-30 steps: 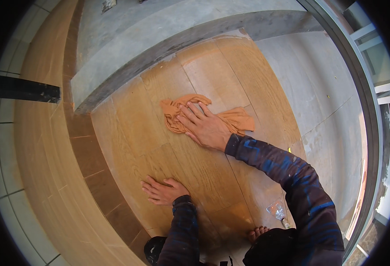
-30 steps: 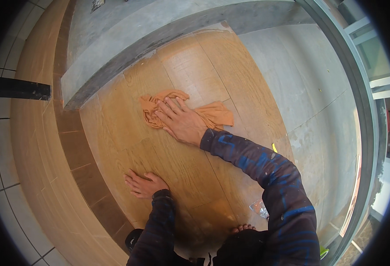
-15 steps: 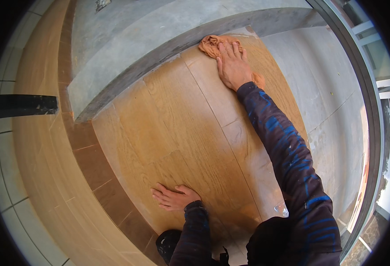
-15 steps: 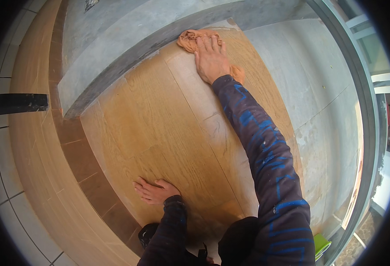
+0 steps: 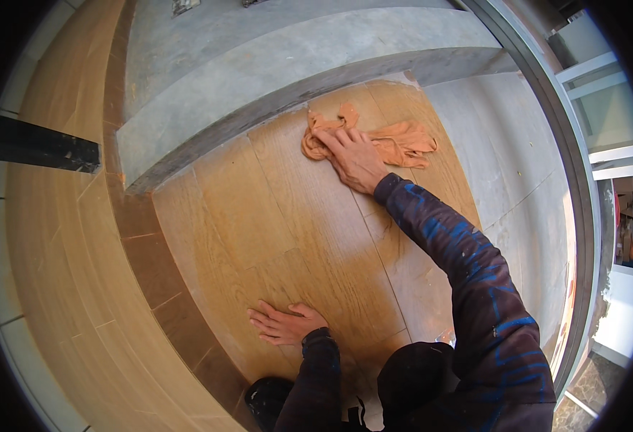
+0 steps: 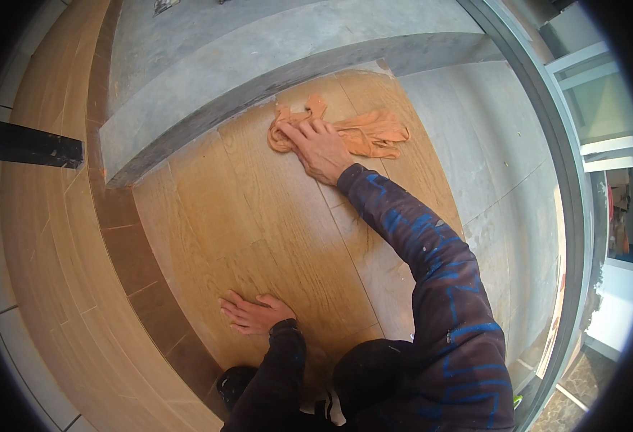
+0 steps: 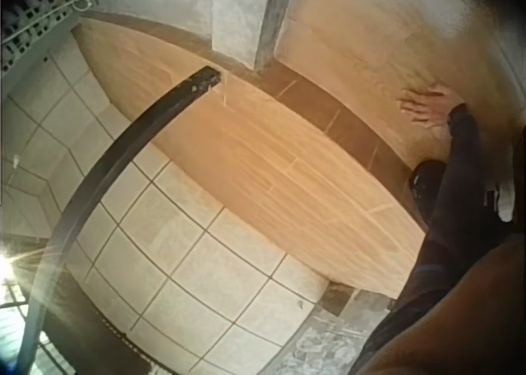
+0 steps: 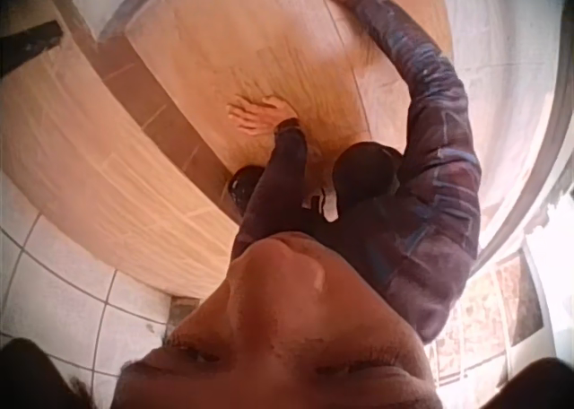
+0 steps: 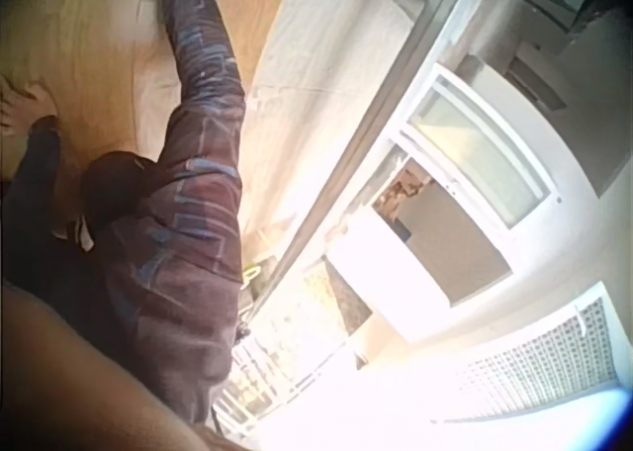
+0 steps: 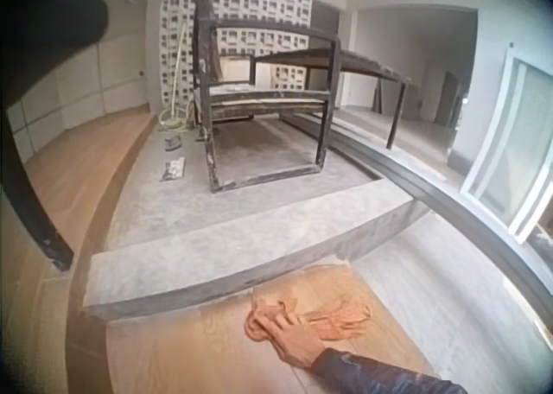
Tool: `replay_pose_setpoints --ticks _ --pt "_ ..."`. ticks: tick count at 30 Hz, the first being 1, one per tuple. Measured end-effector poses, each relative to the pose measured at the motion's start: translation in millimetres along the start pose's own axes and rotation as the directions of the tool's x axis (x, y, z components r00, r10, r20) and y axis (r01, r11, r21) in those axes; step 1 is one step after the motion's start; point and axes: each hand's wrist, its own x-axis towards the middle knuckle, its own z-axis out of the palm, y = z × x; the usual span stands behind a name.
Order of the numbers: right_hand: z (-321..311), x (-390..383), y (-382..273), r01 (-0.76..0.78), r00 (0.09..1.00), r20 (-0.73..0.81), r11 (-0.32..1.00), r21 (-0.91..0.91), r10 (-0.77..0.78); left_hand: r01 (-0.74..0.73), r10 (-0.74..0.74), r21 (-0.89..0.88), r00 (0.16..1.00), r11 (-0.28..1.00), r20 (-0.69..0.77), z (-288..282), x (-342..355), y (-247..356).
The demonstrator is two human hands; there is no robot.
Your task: The person applies grout paste to tile joints using a scraper, removes the excess material, and wipes the tiled surface with a cloth before taking a bowl to a faucet.
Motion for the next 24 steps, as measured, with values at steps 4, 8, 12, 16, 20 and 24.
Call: replay_pose_setpoints --ticks 4,8,12,16,20,24 --pt "-6 35 37 0.095 0.995 -0.014 0.992 -0.082 -0.097 -0.025 0.026 -0.057 1.0 0.998 0.015 0 -10 13" --pt "10 29 10 -0.232 0.97 -0.079 0.972 -0.03 0.229 -0.013 0.013 -0.019 1.0 1.0 -0.01 3 -6 6" --pt "6 26 20 -0.126 0.988 -0.083 0.99 0.057 0.13 -0.011 0.01 -0.032 0.999 0.999 -0.04 0 -4 8" --pt "-2 31 27 -0.176 0.981 -0.077 0.984 0.023 0.177 -0.02 0.022 -0.062 0.999 0.998 0.023 1 -13 14" --pt "-16 -31 -27 -0.198 0.979 0.069 0.971 0.133 0.19 0.0 0.0 -0.004 1.0 1.0 -0.026 -1 -3 0" --pt "-10 7 -6 -0.157 0.985 -0.048 0.981 0.118 0.163 0.003 -0.003 -0.005 0.999 1.0 -0.053 -2 1 4"
